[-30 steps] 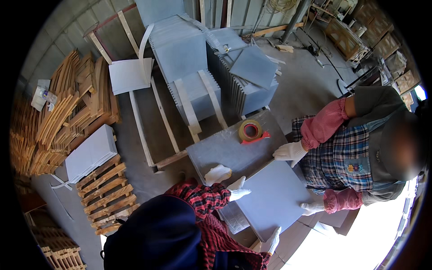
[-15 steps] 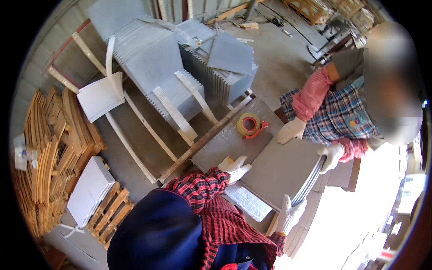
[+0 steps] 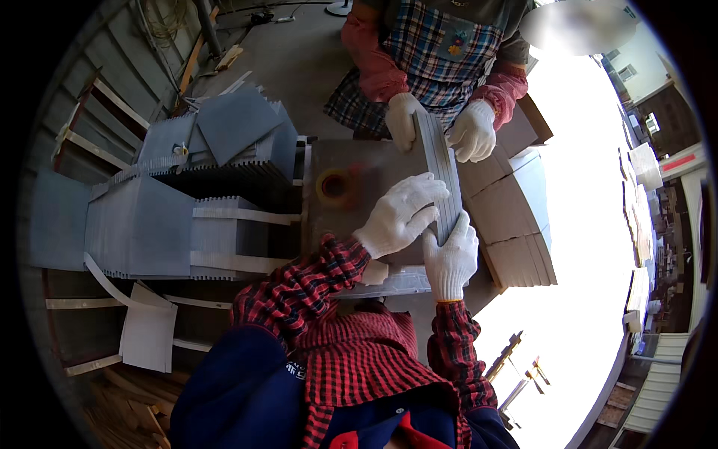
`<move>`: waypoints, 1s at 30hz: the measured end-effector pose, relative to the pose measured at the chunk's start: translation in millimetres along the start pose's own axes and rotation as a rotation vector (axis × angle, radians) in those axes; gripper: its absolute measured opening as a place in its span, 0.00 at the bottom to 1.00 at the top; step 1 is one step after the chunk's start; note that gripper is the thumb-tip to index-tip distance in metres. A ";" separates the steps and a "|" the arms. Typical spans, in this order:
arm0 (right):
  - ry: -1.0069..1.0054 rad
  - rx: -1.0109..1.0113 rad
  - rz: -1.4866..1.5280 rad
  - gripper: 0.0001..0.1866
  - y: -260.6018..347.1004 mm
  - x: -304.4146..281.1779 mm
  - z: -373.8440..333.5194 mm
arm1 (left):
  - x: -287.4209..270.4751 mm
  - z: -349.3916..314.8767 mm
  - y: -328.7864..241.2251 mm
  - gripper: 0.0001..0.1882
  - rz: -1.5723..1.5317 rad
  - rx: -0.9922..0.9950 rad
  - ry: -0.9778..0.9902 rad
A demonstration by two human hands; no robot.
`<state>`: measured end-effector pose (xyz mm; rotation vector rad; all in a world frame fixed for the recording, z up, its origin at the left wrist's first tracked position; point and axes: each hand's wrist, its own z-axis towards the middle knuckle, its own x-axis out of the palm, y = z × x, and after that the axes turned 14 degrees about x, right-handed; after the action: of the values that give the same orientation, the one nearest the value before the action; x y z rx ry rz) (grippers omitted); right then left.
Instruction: The person stacks gray rectangular panels, wipes them with a cloth, and places them into a cardboard box. They then seal the box with packing tape. A coworker assists by handing over panels and holding the box during sealing.
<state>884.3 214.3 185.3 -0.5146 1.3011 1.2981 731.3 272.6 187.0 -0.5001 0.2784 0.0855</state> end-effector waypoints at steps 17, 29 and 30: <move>0.229 1.067 2.083 0.44 -65.4 150.6 -17.3 | 34.9 51.5 50.1 0.10 0.211 0.414 0.578; 0.020 1.121 1.164 0.38 -27.7 102.1 -12.9 | 20.3 52.3 33.4 0.10 0.537 0.291 0.661; 0.005 0.954 1.074 0.37 -26.6 85.4 -11.1 | 30.1 54.1 36.3 0.10 0.610 0.310 0.676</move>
<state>883.4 230.9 96.7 0.9756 2.0911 1.2440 767.9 331.0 207.2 -0.1047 1.0865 0.4621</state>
